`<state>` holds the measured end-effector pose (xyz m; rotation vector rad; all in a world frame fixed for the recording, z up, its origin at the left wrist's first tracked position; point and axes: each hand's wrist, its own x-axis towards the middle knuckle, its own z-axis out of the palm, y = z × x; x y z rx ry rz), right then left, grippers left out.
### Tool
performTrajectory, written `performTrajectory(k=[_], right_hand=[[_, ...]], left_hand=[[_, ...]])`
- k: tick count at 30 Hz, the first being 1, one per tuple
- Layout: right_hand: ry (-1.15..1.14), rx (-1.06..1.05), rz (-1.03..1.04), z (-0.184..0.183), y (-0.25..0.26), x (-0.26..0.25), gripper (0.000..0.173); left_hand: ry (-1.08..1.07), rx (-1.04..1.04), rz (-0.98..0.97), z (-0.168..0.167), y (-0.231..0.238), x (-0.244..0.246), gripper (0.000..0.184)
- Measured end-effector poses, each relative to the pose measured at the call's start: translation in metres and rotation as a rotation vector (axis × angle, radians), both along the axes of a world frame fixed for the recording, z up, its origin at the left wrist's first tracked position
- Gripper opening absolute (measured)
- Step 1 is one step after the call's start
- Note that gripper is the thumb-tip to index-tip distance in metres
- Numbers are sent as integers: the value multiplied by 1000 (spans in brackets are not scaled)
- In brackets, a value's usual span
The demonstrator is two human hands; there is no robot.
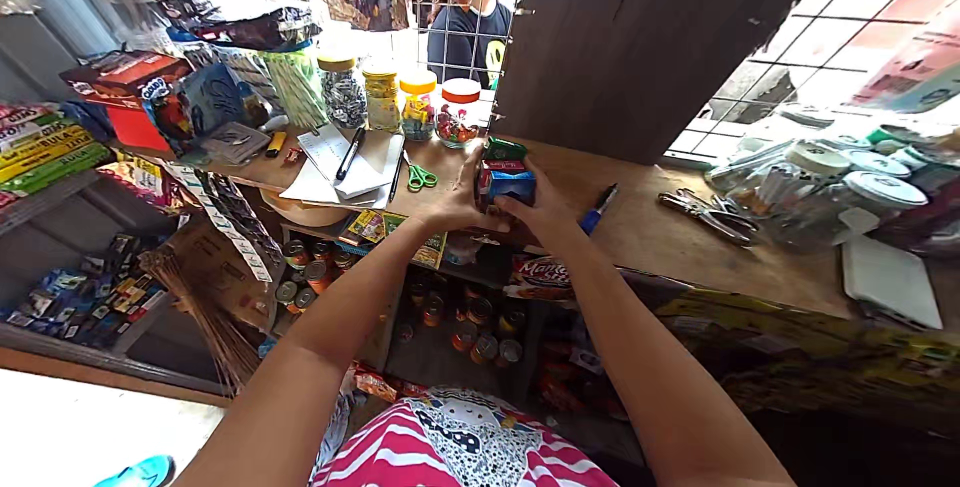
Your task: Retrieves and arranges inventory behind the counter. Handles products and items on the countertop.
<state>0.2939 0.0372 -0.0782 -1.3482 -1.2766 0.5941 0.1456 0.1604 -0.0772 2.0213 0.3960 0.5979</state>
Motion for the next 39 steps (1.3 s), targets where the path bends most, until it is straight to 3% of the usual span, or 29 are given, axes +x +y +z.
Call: performTrajectory(k=[3,5,10,14,17,20,22,25,28,33,36,39], right_hand=[[58,37,-13,-9,1,9,54],[135,41,-21,-9,-1,12,45],[308,93,-202,7,-4,15,43],[320,197,-483,10,7,23,60],[327,85,-445,8,19,11,59],[417,17,-306,3,29,-11,56],[457,47,-230,-4,35,-20,67],[335,103,-142,-14,38,-25,88],[254,119,-74,-11,33,-23,105],[88,4,-4,-1,20,-15,113],[60,-78,-15,1,17,-20,129],[-76,-83,-86,-2,19,-22,134]], left_hand=[[-103,-147,-22,-8,11,-4,116],[-150,-213,-35,-11,14,-3,98],[-263,-338,-66,-11,16,-4,85],[-327,-411,-135,-16,20,-4,77],[-323,-475,-159,-12,16,-6,65],[-279,-459,-119,-9,12,-6,65],[-274,-405,-62,-10,9,-4,61],[-223,-268,-99,-12,8,-7,61],[-263,-263,-97,-11,2,-8,51],[-241,-279,-82,-20,12,-10,93],[-72,-244,-55,-14,10,-17,88],[-1,-192,-99,-12,12,-14,92]])
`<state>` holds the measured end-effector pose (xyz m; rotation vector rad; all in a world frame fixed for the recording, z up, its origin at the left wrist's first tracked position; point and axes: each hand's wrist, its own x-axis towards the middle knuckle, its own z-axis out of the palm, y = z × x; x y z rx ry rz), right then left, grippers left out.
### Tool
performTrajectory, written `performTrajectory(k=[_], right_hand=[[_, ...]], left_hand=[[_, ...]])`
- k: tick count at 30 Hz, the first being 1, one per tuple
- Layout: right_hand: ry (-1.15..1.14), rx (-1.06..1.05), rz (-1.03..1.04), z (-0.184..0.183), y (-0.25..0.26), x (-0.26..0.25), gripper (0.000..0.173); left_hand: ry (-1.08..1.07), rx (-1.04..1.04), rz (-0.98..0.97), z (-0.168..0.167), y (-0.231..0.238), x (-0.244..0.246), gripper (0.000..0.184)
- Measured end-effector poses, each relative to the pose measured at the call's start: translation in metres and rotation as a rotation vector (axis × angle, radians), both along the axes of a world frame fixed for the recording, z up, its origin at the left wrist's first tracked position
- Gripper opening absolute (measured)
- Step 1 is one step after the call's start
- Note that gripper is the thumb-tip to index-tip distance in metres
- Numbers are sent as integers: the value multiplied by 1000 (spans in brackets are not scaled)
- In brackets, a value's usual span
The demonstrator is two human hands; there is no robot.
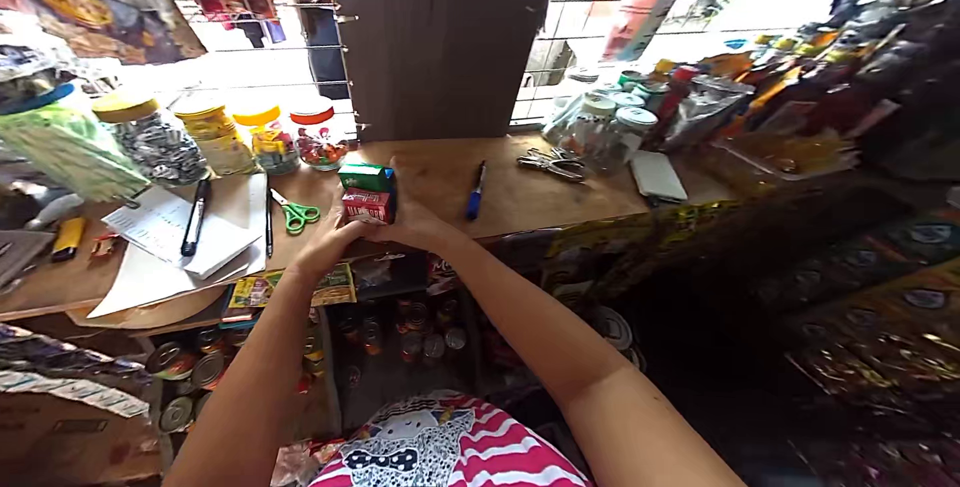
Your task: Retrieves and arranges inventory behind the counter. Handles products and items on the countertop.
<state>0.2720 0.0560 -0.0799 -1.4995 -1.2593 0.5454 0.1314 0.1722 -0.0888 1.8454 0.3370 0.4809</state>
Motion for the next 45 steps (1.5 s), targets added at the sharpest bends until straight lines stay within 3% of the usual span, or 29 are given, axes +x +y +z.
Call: performTrajectory(k=[3,5,9,12,16,19,21,23,25,28,30,35,40,45], right_hand=[[-27,35,-53,-4,2,-1,130],[27,92,-110,-4,-1,-5,117],[118,235,-272,43,-40,5,98],[-118,237,-413,90,-109,49,104],[-474,42,-803,114,-215,139,114],[-500,-170,-1015,109,-288,201,114],[-398,-273,-1118,100,-325,230,105],[-228,-294,-1137,85,-352,253,98],[-50,-215,-1107,68,-370,263,93],[49,-149,-1054,41,-393,269,89],[54,-163,-1043,28,-405,268,89],[49,-207,-1011,9,-446,253,98],[13,-232,-1044,-8,-489,248,103],[67,-151,-1072,4,-488,260,96]], left_hand=[[-24,3,-26,2,-1,2,91],[-63,-21,-32,0,-1,2,86],[-130,14,-56,-6,6,7,96],[-139,62,-10,-11,10,9,90],[-200,76,100,-15,7,8,81],[-404,196,226,-3,-21,14,69],[-473,238,198,22,-69,36,52],[-360,316,55,49,-131,70,34],[-57,369,-142,74,-192,121,29],[310,466,-371,83,-261,224,53],[407,559,-375,76,-298,286,68],[640,738,-149,59,-355,395,88],[698,818,-63,40,-375,431,89],[593,783,-75,52,-371,410,88]])
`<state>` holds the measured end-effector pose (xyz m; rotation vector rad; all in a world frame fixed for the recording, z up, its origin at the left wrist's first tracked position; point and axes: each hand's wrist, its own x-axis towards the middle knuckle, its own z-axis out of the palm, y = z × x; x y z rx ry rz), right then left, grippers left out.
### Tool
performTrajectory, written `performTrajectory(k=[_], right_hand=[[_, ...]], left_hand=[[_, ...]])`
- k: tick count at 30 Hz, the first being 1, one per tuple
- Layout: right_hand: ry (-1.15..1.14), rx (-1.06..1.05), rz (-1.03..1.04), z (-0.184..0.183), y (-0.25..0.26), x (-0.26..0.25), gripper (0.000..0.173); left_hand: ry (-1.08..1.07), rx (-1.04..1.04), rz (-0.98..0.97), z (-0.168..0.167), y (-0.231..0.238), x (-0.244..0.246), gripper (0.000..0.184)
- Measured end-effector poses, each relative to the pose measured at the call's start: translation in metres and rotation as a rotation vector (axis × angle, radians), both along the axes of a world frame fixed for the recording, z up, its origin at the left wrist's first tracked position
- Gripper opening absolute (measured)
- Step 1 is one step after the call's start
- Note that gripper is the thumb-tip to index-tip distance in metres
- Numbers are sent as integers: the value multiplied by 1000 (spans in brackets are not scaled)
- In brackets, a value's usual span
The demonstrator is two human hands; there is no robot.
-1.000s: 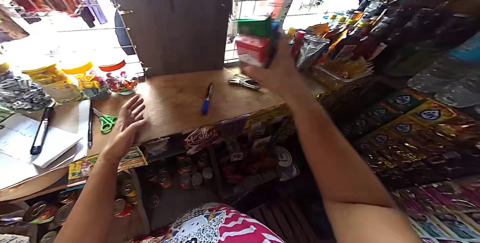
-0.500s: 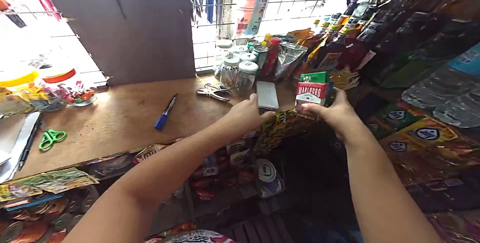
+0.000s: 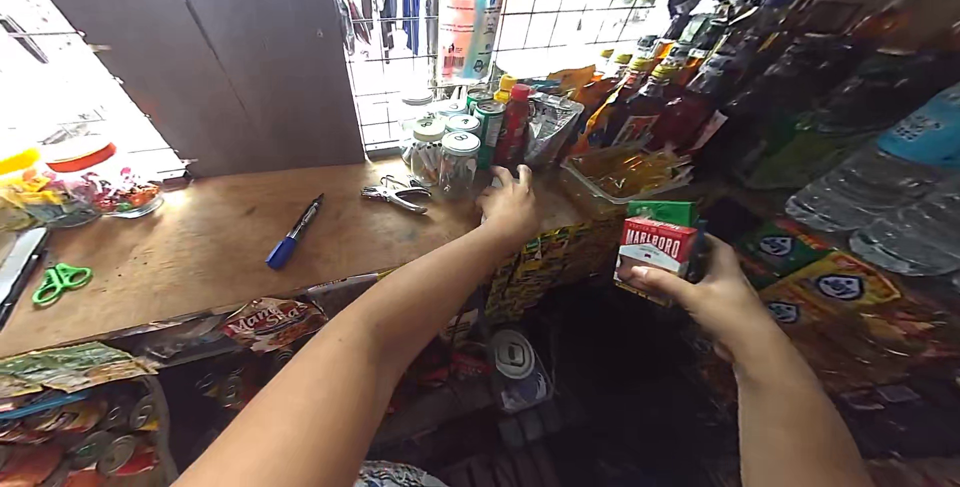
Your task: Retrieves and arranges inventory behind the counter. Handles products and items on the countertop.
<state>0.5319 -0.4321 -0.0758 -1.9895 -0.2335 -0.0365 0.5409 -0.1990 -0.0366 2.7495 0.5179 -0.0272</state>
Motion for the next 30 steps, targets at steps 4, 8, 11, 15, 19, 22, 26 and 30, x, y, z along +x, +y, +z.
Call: performTrajectory(k=[4,8,11,15,19,22,26,30], right_hand=[[-92,33,18,29,26,11,88],[-76,-162,145,50,77,28,87],[-26,-402,187,64,131,42,91],[-168,-171,160,69,170,63,92],[-257,106,187,90,202,75,95],[-198,-206,209,127,230,81,93],[-122,-469,250,166,279,78,91],[-153,-714,248,174,315,79,63]], left_hand=[[-90,-145,-117,24,8,-67,81],[-190,-266,-141,36,44,-157,79],[-238,-340,-16,42,82,-223,76],[-313,-257,262,39,140,-293,80],[-310,-165,557,35,191,-333,79],[-288,-124,717,26,217,-345,79],[-274,-114,769,8,234,-351,80],[-290,-134,761,-7,241,-352,81]])
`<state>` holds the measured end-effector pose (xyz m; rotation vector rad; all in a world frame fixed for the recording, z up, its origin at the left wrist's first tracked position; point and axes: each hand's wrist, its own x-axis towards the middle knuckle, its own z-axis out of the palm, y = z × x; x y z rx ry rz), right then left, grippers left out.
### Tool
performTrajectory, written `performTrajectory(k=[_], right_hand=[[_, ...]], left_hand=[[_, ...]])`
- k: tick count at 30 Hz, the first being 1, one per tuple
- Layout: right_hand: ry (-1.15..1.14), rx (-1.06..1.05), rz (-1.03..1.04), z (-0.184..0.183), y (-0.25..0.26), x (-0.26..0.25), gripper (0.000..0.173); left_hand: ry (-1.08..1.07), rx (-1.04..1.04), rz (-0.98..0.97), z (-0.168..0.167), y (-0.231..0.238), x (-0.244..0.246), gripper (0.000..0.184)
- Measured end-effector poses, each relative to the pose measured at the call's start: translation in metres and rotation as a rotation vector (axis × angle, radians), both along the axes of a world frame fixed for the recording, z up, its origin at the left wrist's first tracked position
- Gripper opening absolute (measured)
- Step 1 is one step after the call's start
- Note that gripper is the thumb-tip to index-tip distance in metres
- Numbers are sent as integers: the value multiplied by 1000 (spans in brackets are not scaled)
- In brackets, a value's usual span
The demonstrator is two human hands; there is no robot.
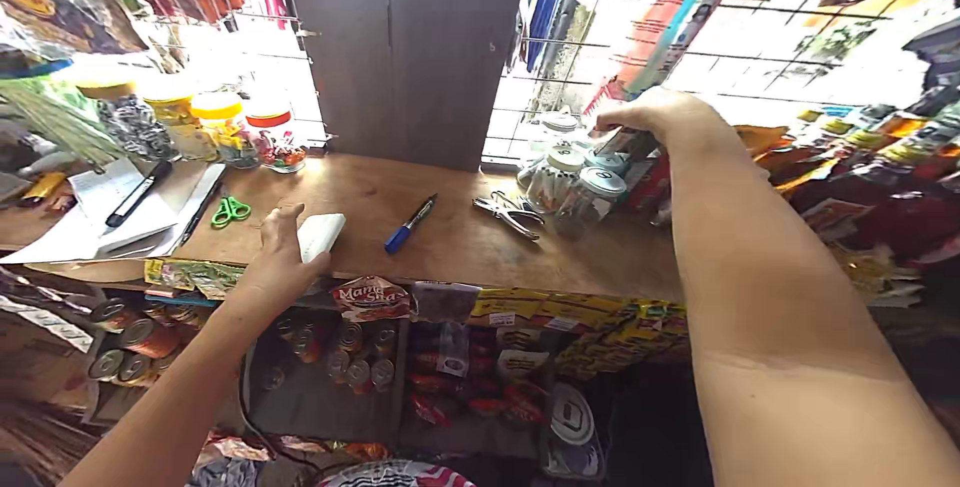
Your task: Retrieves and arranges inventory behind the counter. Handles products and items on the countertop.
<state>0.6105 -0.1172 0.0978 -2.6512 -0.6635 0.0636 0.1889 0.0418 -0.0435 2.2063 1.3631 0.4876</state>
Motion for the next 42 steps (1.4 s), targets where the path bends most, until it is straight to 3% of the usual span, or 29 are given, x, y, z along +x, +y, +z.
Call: performTrajectory(k=[4,10,13,16,21,26,34,39,42], right_hand=[[13,-99,-20,0,18,2,64],[22,-71,-29,2,20,7,60],[3,47,-46,6,-2,6,65],[-64,123,-28,1,-56,-6,76],[-37,50,-30,-53,-133,-25,72],[126,-35,-68,-116,-116,-13,83],[102,66,-82,-133,-118,-27,108],[35,164,-2,-160,-118,-24,97],[-37,215,-19,-178,-116,-18,101]], left_hand=[[24,5,-3,-2,3,2,80],[17,47,-29,-9,7,6,81],[27,66,-34,-10,9,6,82],[40,104,-55,-13,7,6,82],[58,138,-67,-14,3,7,81],[102,143,-58,-15,4,12,81],[130,150,-42,-16,5,14,80],[118,96,-24,-9,0,16,82],[115,89,-20,-8,2,20,83]])
